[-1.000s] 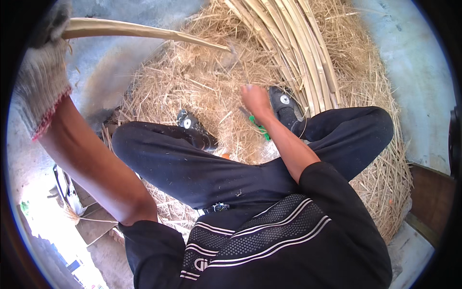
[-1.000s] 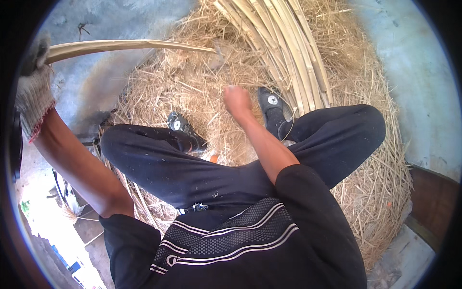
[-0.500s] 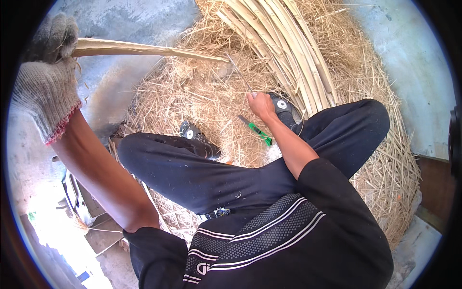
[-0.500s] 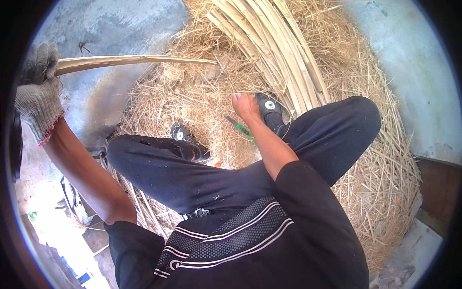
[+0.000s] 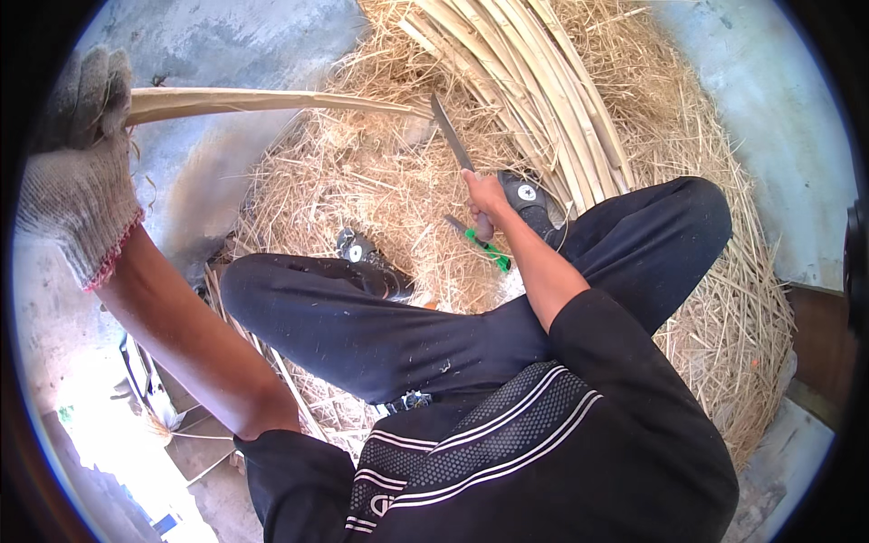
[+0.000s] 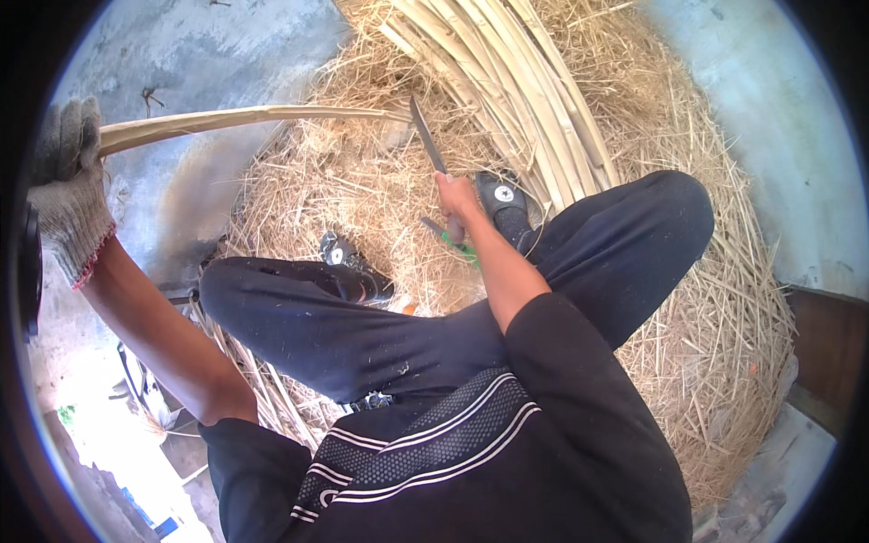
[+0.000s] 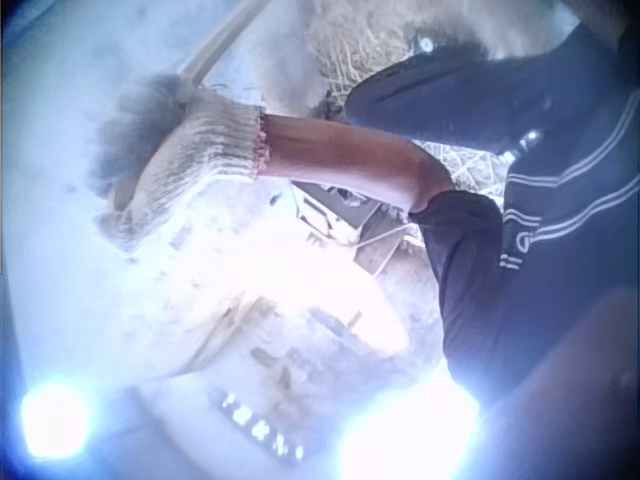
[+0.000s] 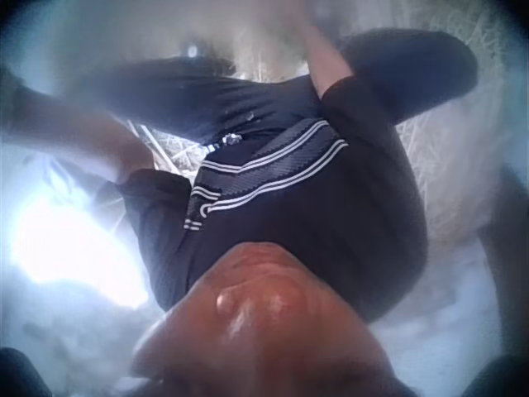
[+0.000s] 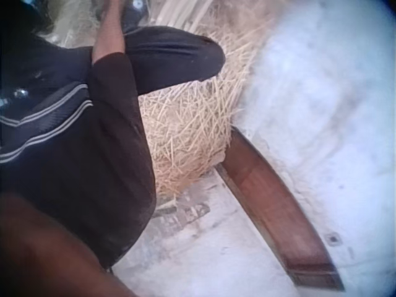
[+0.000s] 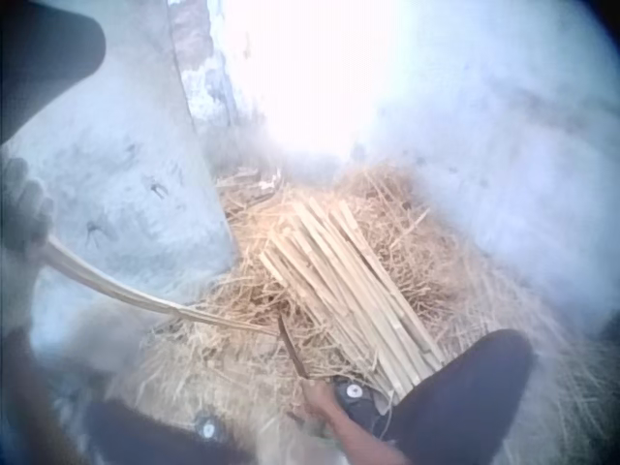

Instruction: The person sits on a floor covered with straw and uses a knife to split long bamboo strips into thinner slats. They hold the bamboo with a gloved left hand and use a green-handled knife in the right hand to shave and split the material, occasionally switching to a larger blade.

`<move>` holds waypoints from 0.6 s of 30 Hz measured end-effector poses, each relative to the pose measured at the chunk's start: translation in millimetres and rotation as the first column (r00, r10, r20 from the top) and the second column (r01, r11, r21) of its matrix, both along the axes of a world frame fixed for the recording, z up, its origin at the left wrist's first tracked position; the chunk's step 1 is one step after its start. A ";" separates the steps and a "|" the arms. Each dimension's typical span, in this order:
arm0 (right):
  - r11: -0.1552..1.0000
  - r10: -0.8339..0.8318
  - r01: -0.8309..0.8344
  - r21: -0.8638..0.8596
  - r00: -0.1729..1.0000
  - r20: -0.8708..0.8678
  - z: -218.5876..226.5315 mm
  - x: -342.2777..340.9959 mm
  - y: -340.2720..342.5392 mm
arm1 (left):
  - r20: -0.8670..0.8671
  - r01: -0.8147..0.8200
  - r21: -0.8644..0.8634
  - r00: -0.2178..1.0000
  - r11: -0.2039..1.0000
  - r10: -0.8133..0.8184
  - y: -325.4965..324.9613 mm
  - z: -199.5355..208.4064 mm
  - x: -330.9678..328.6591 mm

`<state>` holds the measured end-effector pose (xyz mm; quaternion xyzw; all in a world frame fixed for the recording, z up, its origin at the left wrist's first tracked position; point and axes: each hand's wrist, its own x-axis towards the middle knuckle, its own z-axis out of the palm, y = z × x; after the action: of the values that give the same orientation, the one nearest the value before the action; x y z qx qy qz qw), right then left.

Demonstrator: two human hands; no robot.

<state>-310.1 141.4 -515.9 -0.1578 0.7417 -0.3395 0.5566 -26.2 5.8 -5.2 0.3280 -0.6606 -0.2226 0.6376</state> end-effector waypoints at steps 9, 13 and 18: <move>0.979 0.132 -0.202 -0.040 0.765 -0.631 52.4 14.7 0.8 | 0.352 -0.073 -0.195 0.926 0.978 0.139 6.7 -16.3 14.0; 0.974 0.216 -0.211 0.083 0.753 -0.621 12.2 2.4 23.0 | 0.402 -0.095 -0.281 0.892 0.955 0.206 9.3 -24.6 12.6; 0.976 0.161 -0.216 -0.024 0.794 -0.586 38.3 21.1 14.6 | 0.589 -0.035 -0.765 0.367 0.643 0.720 -4.9 -23.2 46.5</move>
<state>-289.0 156.0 -477.5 -0.3517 0.8405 -0.2509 0.3270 20.3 1.0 -28.4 0.3081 -0.8124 0.3819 0.3148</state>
